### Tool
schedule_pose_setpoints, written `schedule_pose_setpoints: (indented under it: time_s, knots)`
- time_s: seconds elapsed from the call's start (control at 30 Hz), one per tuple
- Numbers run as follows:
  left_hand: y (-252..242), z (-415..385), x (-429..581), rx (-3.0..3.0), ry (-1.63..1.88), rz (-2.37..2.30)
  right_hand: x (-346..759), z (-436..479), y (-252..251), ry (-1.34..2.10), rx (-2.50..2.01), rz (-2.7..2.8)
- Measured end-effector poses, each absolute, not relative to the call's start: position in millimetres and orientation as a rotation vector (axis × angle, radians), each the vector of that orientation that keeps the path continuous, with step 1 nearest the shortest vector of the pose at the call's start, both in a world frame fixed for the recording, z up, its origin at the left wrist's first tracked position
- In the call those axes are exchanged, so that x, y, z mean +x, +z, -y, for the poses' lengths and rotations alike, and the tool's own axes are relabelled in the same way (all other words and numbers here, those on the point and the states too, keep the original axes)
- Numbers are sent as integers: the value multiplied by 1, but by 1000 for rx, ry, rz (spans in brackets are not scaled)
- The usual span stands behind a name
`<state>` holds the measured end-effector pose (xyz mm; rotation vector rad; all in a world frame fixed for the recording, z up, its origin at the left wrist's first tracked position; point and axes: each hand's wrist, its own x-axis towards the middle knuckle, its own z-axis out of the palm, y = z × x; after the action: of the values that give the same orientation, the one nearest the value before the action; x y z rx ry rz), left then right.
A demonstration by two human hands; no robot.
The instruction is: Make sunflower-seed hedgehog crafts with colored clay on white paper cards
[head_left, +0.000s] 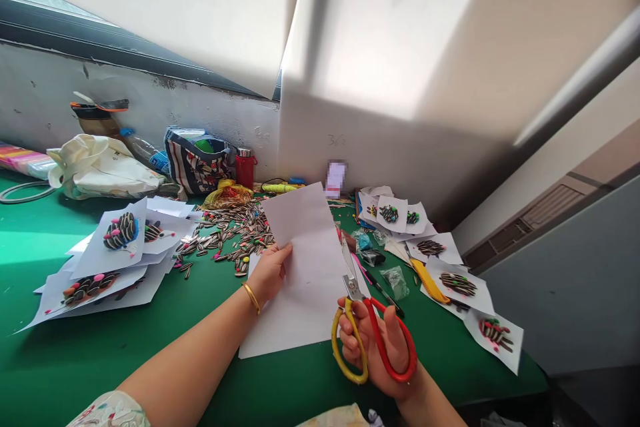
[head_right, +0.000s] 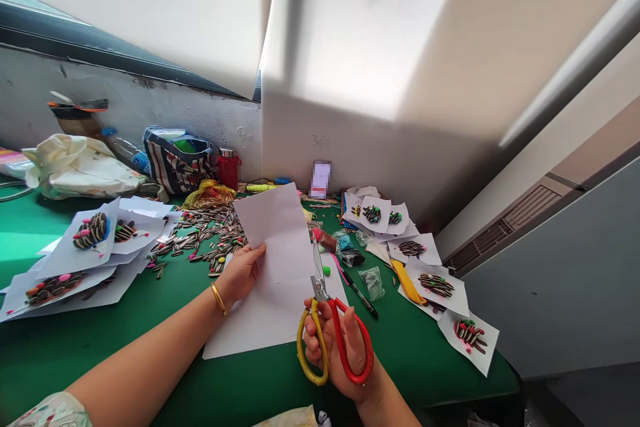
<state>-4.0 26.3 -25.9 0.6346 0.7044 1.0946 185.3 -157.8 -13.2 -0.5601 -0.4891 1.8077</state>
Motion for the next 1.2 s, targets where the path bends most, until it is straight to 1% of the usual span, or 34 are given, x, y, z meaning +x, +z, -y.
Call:
schedule_pose_setpoints:
  time_s: [0.2,0.5,0.77,1.0,1.2]
  knots:
    - [-28,-23,-2,639,1062,-695,182,152,-11,1763,-495,487]
    - [-30,-26,-4,622,1074,-735,186,151,-22,1750,-464,446]
    - [-27,-25,-4,609,987,-778,189,155,-15,1786,-523,472]
    - [-25,-20,-4,726,885,-736,188,153,-13,1793,-504,467]
    - [-25,-19,-4,765,869,-707,187,151,-13,1778,-440,435]
